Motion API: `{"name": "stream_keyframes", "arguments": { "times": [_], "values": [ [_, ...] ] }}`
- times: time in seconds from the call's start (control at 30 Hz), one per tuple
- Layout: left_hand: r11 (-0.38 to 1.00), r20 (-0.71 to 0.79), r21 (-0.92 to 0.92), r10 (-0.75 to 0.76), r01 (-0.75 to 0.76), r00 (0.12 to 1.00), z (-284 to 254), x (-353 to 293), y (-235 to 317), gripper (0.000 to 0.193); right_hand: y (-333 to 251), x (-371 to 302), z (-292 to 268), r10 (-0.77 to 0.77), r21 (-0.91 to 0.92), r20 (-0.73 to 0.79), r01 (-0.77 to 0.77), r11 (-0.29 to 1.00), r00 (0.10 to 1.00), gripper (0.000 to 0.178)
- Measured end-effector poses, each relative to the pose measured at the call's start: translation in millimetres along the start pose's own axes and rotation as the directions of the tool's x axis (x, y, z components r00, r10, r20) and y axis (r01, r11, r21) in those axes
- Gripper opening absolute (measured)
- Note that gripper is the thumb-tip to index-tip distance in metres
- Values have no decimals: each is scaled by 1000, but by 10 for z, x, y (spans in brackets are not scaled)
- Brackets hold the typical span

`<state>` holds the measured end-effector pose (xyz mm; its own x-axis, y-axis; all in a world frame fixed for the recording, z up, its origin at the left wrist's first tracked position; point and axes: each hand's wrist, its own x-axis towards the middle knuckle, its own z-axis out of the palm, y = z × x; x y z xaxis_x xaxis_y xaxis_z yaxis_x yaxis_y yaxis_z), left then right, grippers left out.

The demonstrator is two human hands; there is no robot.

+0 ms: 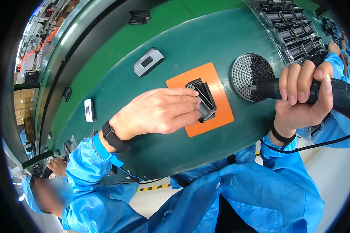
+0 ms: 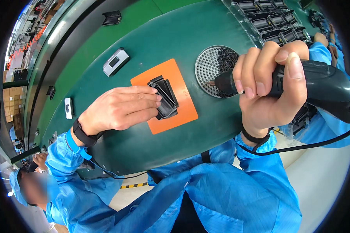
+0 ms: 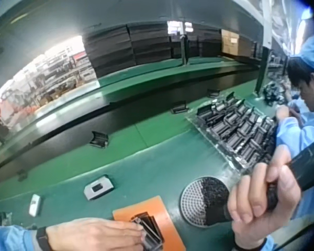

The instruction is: Using an electric screwdriver to secure components into a plastic housing on an assembly line.

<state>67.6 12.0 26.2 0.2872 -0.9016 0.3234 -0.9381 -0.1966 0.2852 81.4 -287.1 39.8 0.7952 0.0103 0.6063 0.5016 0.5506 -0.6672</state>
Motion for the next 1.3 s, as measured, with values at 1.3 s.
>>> {"name": "stream_keyframes", "arguments": {
  "times": [1.3],
  "values": [
    [668, 17, 210, -732, 713, 681, 458, 191, 866, 62, 470, 225, -14, 137, -237, 236, -80, 968, 962, 24]
  ]
}}
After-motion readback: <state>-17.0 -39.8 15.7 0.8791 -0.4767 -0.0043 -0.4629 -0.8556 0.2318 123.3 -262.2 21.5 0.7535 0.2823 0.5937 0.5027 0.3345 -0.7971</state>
